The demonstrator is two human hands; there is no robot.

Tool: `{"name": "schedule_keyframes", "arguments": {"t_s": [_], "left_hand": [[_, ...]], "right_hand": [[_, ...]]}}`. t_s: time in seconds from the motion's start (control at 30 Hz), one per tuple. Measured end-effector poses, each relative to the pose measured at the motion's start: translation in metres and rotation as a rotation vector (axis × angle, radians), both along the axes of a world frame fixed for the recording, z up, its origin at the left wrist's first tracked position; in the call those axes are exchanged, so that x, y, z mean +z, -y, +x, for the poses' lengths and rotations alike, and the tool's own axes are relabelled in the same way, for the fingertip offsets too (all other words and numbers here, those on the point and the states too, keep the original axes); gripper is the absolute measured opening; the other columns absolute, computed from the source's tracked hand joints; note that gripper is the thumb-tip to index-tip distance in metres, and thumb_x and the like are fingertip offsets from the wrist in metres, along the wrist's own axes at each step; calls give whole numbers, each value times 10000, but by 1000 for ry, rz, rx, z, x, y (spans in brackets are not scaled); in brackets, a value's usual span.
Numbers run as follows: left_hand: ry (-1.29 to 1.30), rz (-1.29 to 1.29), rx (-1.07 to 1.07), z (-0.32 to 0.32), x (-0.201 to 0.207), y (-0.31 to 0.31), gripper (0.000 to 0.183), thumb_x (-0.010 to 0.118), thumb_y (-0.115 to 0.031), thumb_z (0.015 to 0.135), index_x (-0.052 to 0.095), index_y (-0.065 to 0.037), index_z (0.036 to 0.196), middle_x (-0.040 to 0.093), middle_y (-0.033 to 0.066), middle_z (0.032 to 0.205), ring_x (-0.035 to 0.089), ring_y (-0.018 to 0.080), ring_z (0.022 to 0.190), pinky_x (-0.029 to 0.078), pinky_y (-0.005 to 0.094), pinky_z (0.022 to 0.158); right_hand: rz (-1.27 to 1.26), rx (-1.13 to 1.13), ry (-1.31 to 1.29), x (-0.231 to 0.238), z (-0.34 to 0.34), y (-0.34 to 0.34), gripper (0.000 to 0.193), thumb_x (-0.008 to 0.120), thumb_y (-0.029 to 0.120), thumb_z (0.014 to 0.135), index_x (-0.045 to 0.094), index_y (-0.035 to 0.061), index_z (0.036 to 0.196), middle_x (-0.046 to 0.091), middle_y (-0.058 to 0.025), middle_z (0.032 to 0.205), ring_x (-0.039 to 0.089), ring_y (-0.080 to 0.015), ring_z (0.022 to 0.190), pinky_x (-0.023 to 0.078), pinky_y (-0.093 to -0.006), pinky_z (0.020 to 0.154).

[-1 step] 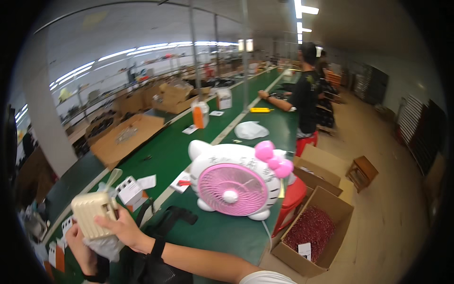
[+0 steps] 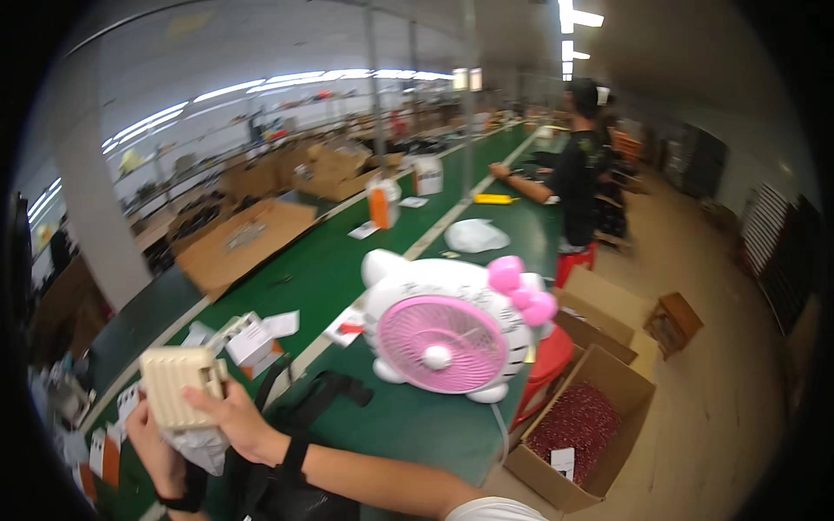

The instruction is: Packaging small electronic speakers into boxes on an assembly line.

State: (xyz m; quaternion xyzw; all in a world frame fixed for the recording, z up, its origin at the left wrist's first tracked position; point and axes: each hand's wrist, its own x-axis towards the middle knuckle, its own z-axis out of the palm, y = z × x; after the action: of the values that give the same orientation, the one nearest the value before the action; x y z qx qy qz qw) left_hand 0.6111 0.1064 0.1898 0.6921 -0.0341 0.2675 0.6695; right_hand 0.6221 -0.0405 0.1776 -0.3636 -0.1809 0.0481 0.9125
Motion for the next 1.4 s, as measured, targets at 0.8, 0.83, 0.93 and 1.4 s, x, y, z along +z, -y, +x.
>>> {"name": "schedule_keyframes", "arguments": {"t_s": [0.8,0.83,0.93,1.4], "left_hand": [[146,345,-103,-44,16,59,76,674,-27,797,638,34,771,590,2,660,478,29,537,337,177,493],[159,337,-106,-42,13,65,73,674,-23,798,630,31,777,581,-2,657,477,28,541,333,179,491],[257,407,-146,-30,17,74,89,666,-35,801,620,28,758,562,0,622,466,46,505,325,187,469],[110,956,-412,226,24,163,331,659,-248,825,610,79,838,581,82,677,566,197,565,455,299,534]], "right_hand": [[-329,-402,231,-4,8,10,449,722,71,682,541,-23,1083,605,-191,1051,606,-345,969,479,-367,827],[-366,-595,387,0,9,15,455,709,57,687,531,-26,1098,586,-202,1085,590,-360,996,475,-370,838],[-442,-857,562,14,19,38,459,691,42,700,527,-25,1123,568,-202,1124,584,-355,1009,479,-365,830],[-244,-889,676,15,40,115,625,686,252,813,399,19,1317,515,-133,1278,521,-261,1159,394,-367,998]]}}
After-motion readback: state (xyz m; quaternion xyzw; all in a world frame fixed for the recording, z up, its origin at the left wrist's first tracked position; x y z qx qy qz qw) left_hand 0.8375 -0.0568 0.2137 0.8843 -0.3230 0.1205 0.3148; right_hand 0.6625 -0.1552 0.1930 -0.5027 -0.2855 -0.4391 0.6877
